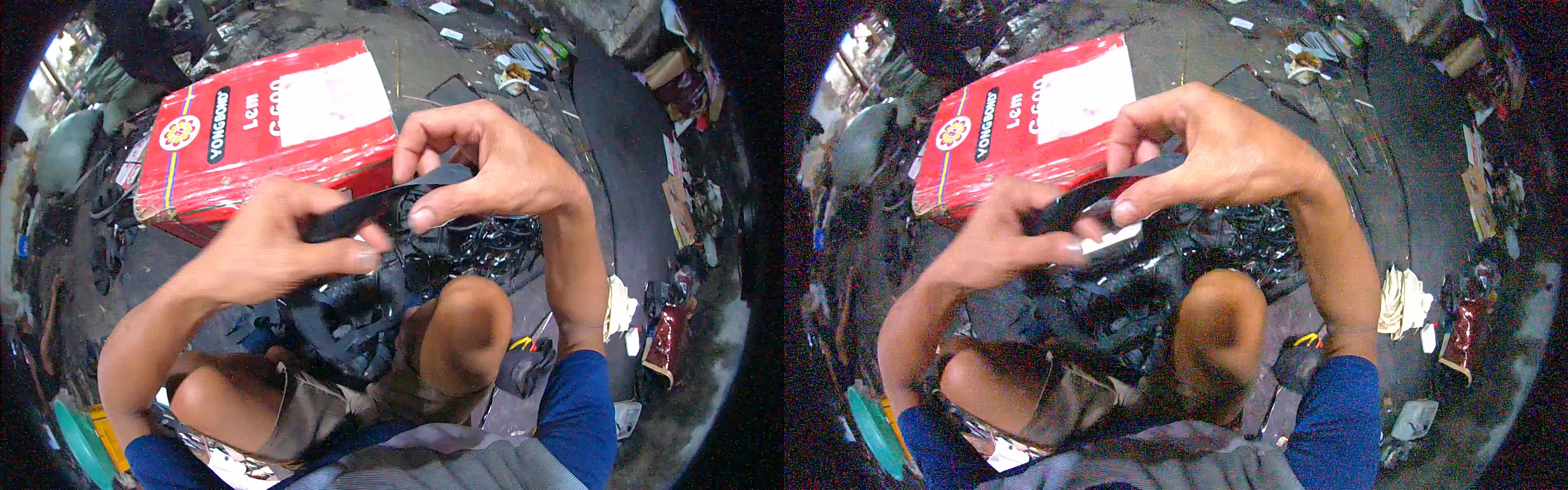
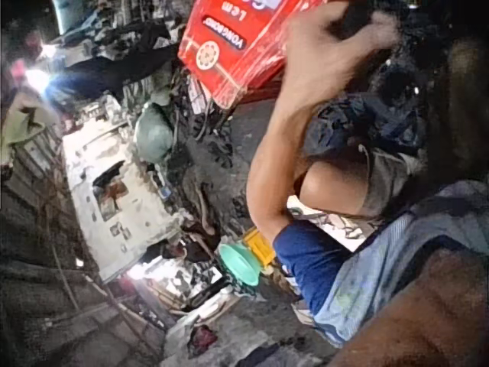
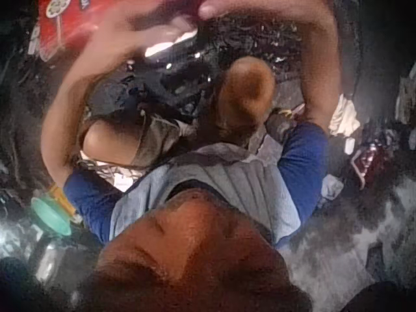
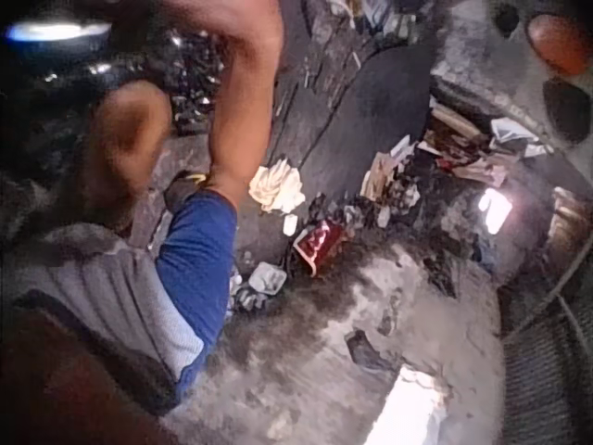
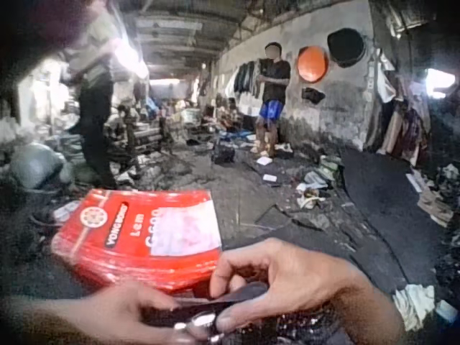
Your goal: The person sits on the floor and repeatedly cuts black straps from a red box using a small blade. They pull each strap from the box, cut it into short pieces, and drop the pieces onto a pile on the floor. The task continues with the same repetitive cutting motion.
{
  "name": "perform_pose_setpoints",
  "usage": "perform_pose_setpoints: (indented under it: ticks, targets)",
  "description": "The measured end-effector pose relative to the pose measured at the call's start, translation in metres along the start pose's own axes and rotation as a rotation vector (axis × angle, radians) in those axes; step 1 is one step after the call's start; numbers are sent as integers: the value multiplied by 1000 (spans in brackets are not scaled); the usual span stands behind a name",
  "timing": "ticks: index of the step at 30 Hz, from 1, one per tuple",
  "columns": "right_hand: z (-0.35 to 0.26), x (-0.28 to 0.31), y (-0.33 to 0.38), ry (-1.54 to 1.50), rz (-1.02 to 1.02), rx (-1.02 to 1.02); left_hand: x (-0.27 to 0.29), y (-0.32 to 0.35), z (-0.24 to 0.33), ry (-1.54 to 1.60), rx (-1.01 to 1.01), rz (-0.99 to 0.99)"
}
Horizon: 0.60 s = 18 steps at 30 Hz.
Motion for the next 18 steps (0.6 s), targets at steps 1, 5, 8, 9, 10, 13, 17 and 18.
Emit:
perform_pose_setpoints:
  ticks: [1,5,8,9,10,13,17,18]
  targets:
    - [5,6,-3,-33,6,-26,16,12,6,17,13,76]
    - [17,25,-14,-226,-21,-137,92,63,5,-396,-126,379]
    - [37,41,-33,-187,21,-238,138,93,2,-959,-318,514]
    - [41,44,-38,-174,51,-226,155,103,-2,-1163,-279,546]
    - [44,45,-47,-154,61,-220,168,115,-8,-1278,-299,609]
    - [47,43,-80,-124,89,-144,204,137,-28,-1601,-383,763]
    - [50,30,-112,411,243,-50,208,98,-43,-1755,-228,804]
    - [51,24,-118,499,296,-60,194,75,-36,-1582,-216,835]
Point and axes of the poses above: each hand's wrist, its own y-axis away from the middle knuckle, its own x-axis out of the back of the hand, z = x × y, the point moved 2 cm from there along -y, towards the middle knuckle, and after that the axes turned 1 degree about z, right-handed, at the moved point
